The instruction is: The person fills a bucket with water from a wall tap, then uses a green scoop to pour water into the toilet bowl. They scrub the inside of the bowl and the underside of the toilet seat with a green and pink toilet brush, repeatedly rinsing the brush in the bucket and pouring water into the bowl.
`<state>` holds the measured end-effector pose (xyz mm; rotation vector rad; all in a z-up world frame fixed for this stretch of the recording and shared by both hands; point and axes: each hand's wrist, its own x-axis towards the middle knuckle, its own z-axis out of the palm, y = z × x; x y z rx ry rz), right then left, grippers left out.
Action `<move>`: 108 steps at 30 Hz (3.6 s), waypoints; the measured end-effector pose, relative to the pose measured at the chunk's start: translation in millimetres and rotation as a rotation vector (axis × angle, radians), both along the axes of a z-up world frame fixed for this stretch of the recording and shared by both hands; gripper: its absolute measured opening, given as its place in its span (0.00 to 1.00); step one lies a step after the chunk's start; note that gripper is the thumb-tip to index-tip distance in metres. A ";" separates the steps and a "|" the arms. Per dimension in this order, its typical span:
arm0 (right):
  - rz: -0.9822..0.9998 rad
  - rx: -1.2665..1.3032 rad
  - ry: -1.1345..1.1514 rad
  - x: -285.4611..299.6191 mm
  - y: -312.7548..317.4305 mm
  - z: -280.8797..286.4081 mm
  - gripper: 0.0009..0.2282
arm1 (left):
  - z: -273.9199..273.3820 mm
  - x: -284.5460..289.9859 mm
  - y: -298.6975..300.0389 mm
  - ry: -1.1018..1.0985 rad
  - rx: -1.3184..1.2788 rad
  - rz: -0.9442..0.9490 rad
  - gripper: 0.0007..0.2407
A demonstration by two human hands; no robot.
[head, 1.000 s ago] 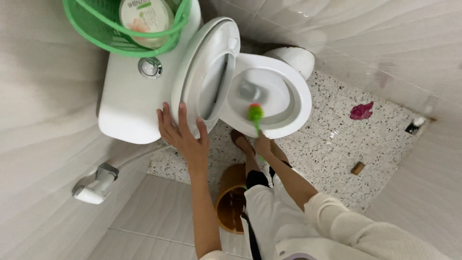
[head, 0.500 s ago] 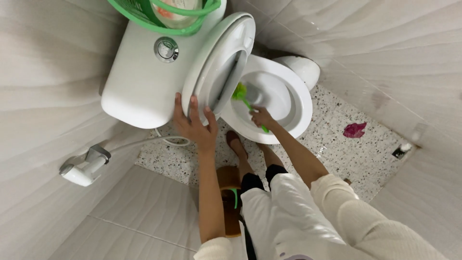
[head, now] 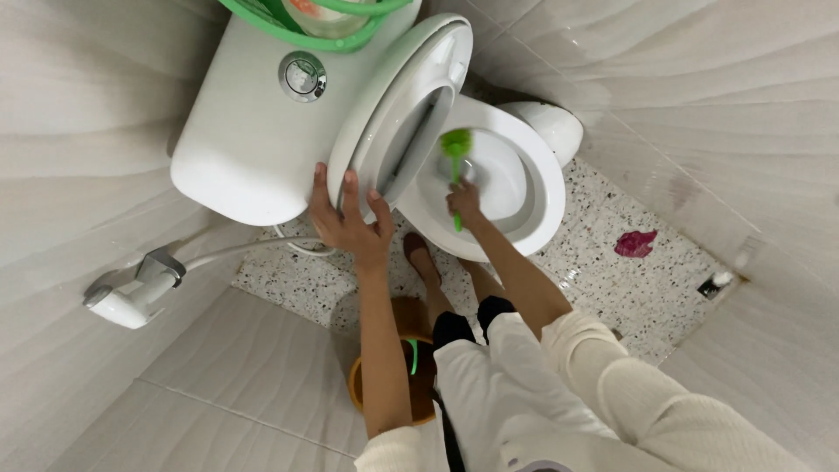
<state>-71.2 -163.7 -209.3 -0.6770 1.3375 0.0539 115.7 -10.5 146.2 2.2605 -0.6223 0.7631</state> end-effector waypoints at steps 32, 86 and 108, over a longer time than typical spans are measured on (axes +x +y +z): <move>0.070 0.249 0.064 1.9 -9.8 -151.2 0.06 | -0.8 1.8 0.7 -0.037 0.067 0.058 0.19; 0.692 -0.215 -0.174 -219.0 -3.2 192.4 0.12 | -82.5 -629.8 232.6 1.415 -0.087 0.524 0.21; 1.215 0.041 -0.495 -206.6 166.8 111.7 0.18 | -562.7 -673.6 378.1 1.611 0.090 0.956 0.36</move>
